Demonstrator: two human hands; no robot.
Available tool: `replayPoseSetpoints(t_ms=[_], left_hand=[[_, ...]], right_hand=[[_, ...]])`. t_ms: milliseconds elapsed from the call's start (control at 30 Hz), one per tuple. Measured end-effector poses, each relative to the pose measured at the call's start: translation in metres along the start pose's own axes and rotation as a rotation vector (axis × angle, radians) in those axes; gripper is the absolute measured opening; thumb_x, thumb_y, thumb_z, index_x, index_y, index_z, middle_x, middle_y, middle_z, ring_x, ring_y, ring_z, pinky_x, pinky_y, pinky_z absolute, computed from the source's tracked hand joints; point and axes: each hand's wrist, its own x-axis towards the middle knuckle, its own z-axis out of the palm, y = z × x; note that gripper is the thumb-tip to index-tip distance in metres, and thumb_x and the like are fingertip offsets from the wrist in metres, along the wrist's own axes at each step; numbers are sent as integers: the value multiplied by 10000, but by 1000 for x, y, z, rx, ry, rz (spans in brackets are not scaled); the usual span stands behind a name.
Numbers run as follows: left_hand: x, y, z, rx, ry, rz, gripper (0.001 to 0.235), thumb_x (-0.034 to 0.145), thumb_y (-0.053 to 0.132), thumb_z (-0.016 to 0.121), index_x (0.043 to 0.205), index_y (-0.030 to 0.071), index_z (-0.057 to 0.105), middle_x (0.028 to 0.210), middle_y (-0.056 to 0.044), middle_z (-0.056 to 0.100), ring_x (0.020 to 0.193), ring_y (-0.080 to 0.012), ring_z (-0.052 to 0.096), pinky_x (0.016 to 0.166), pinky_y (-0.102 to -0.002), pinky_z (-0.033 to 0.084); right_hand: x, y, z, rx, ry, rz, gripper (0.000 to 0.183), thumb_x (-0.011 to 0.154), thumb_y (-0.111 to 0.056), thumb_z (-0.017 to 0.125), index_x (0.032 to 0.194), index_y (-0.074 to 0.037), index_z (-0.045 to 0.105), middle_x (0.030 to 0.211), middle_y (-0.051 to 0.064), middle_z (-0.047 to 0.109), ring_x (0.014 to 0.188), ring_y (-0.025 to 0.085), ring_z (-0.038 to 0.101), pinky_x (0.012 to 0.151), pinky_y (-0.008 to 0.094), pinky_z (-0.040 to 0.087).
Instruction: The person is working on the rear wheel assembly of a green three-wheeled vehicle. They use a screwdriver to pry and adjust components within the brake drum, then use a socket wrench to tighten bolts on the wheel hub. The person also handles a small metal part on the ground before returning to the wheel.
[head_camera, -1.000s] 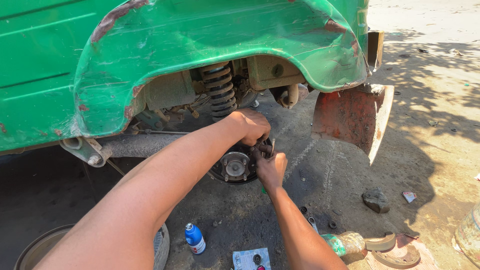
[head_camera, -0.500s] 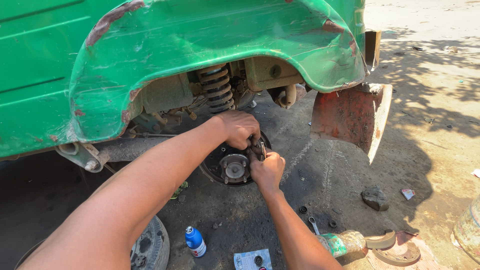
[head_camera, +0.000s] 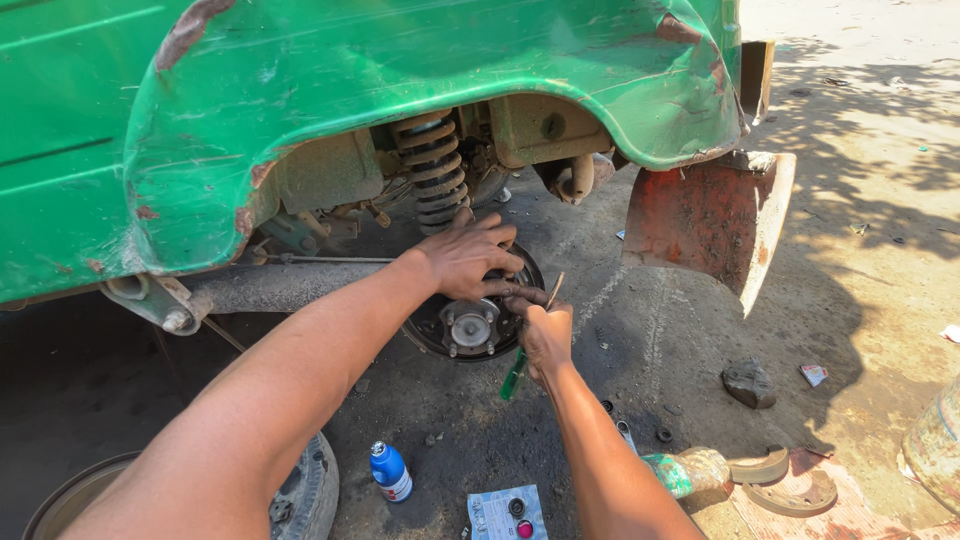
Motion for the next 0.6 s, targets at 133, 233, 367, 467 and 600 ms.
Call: replayPoseSetpoints(t_ms=[133, 233, 367, 467, 600], left_hand=[[0, -3, -1, 14, -78, -29, 303, 833, 493, 734, 1028, 264, 704, 1106, 3, 507, 1210, -222, 438, 1028, -599, 320], [6, 0, -5, -7, -100, -33, 363, 766, 465, 798, 1046, 254, 706, 1117, 4, 501, 1228, -217, 428, 1036, -597, 311], [11, -1, -5, -10, -122, 5, 463, 688, 460, 860, 1087, 279, 712, 1119, -14, 497, 1235, -214, 423, 1050, -557, 326], [14, -5, -5, 19, -104, 67, 527, 625, 445, 889, 1103, 302, 719, 1157, -21, 492, 1245, -218, 416, 1057, -539, 333], [15, -3, -4, 36, -120, 78, 517, 643, 451, 894, 1102, 295, 713, 1205, -43, 478, 1283, -233, 393, 1039, -560, 331]], right_hand=[[9, 8, -4, 167, 15, 123, 348, 785, -31, 684, 1125, 39, 713, 746, 65, 651, 420, 57, 419, 368, 250, 269], [14, 9, -2, 262, 1, 191, 354, 802, -62, 669, 1134, 49, 721, 749, 55, 634, 407, 55, 348, 372, 240, 248], [21, 6, -2, 262, -14, 283, 282, 807, -85, 656, 1045, 59, 708, 795, 84, 704, 425, 49, 340, 384, 231, 244], [27, 3, -1, 217, -15, 294, 242, 813, -91, 693, 995, 69, 696, 813, 112, 713, 433, 59, 357, 388, 240, 251], [32, -1, 4, 98, 51, 269, 213, 792, -88, 703, 916, 84, 694, 791, 161, 748, 418, 94, 415, 373, 264, 271]])
